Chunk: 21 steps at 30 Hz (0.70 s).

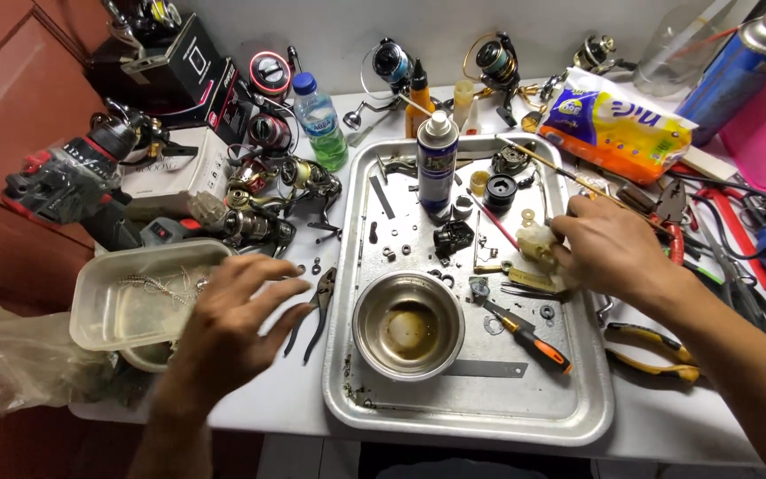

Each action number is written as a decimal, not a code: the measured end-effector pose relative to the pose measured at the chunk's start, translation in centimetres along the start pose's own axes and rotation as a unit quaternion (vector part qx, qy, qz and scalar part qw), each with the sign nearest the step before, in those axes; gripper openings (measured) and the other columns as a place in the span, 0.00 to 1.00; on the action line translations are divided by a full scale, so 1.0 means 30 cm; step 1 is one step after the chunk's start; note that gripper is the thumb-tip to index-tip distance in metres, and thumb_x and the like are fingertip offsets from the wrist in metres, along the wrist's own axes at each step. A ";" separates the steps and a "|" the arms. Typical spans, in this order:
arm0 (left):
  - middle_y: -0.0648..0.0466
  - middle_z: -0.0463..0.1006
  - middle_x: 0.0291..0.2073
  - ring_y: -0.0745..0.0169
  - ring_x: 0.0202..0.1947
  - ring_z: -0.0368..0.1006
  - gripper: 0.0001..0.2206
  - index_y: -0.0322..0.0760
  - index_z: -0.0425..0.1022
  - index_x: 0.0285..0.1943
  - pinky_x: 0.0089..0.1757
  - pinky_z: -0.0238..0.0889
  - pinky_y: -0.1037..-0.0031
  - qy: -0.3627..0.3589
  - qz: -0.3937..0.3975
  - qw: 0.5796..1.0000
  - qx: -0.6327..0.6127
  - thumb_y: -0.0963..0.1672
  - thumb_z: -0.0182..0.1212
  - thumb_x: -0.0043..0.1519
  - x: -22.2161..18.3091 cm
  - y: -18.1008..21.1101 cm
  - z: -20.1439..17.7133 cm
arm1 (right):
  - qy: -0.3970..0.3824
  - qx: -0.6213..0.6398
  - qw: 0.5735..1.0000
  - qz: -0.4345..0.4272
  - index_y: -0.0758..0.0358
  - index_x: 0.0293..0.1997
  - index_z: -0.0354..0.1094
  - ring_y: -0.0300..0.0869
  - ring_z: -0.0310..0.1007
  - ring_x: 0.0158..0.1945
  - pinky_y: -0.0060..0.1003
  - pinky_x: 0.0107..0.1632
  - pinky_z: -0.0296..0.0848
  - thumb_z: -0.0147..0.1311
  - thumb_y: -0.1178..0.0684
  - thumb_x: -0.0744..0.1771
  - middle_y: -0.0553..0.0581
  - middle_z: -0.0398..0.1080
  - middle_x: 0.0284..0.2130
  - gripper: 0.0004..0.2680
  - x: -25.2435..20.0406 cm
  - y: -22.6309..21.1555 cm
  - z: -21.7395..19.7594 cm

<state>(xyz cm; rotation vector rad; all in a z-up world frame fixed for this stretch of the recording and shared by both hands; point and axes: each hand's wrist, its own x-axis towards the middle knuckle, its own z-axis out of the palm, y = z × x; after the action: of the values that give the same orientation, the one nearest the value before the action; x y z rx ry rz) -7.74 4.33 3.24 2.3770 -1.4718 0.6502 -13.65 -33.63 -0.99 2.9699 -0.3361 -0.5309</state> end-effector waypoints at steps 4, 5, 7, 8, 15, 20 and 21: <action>0.47 0.74 0.36 0.52 0.38 0.68 0.09 0.31 0.73 0.39 0.42 0.61 0.64 0.058 0.028 0.989 -0.131 0.42 0.62 0.54 0.107 0.084 0.072 | 0.097 0.188 0.977 -0.024 0.54 0.33 0.68 0.44 0.65 0.33 0.41 0.35 0.64 0.49 0.47 0.61 0.52 0.67 0.28 0.07 -0.032 0.054 -0.019; 0.46 0.75 0.35 0.52 0.37 0.69 0.10 0.31 0.72 0.40 0.42 0.62 0.64 0.069 0.033 0.982 -0.174 0.42 0.62 0.54 0.131 0.104 0.095 | 0.107 0.287 0.951 -0.042 0.58 0.30 0.68 0.43 0.62 0.23 0.37 0.32 0.59 0.52 0.51 0.60 0.55 0.68 0.18 0.04 -0.041 0.066 -0.026; 0.44 0.73 0.39 0.50 0.38 0.69 0.14 0.34 0.70 0.47 0.40 0.65 0.64 0.064 0.048 0.976 -0.201 0.43 0.64 0.54 0.183 0.154 0.136 | 0.080 0.408 0.904 -0.098 0.62 0.33 0.70 0.40 0.67 0.26 0.33 0.32 0.62 0.52 0.55 0.61 0.55 0.72 0.23 0.04 -0.069 0.059 -0.025; 0.41 0.72 0.43 0.49 0.40 0.70 0.19 0.37 0.67 0.54 0.39 0.68 0.65 0.057 0.061 0.970 -0.227 0.43 0.65 0.54 0.207 0.178 0.155 | 0.051 0.522 0.838 -0.153 0.66 0.36 0.72 0.37 0.71 0.30 0.29 0.32 0.66 0.52 0.60 0.62 0.54 0.77 0.27 0.05 -0.082 0.055 -0.025; 0.44 0.71 0.39 0.52 0.35 0.69 0.16 0.32 0.66 0.54 0.36 0.67 0.66 0.059 0.084 0.946 -0.308 0.42 0.58 0.58 0.334 0.275 0.262 | -0.032 0.679 0.676 -0.283 0.73 0.43 0.68 0.39 0.72 0.35 0.31 0.39 0.72 0.49 0.65 0.62 0.59 0.75 0.31 0.08 -0.111 -0.019 0.011; 0.44 0.76 0.30 0.55 0.29 0.73 0.07 0.26 0.71 0.37 0.34 0.71 0.71 0.125 0.024 0.925 -0.358 0.35 0.61 0.52 0.320 0.270 0.291 | 0.032 0.657 0.705 -0.265 0.65 0.45 0.65 0.38 0.72 0.38 0.28 0.36 0.71 0.53 0.57 0.62 0.56 0.72 0.34 0.10 -0.141 -0.060 -0.030; 0.44 0.76 0.30 0.55 0.29 0.73 0.07 0.26 0.71 0.37 0.34 0.71 0.71 0.125 0.024 0.925 -0.358 0.35 0.61 0.52 0.314 0.275 0.323 | 0.032 0.657 0.705 -0.265 0.65 0.45 0.65 0.38 0.72 0.38 0.28 0.36 0.71 0.53 0.57 0.62 0.56 0.72 0.34 0.10 -0.155 -0.073 -0.040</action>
<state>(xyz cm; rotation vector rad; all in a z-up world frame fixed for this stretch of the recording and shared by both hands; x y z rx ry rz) -9.27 -10.99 -0.40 1.6379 -1.3516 0.3223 -17.03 -30.35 1.34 4.5269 0.4071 -0.1995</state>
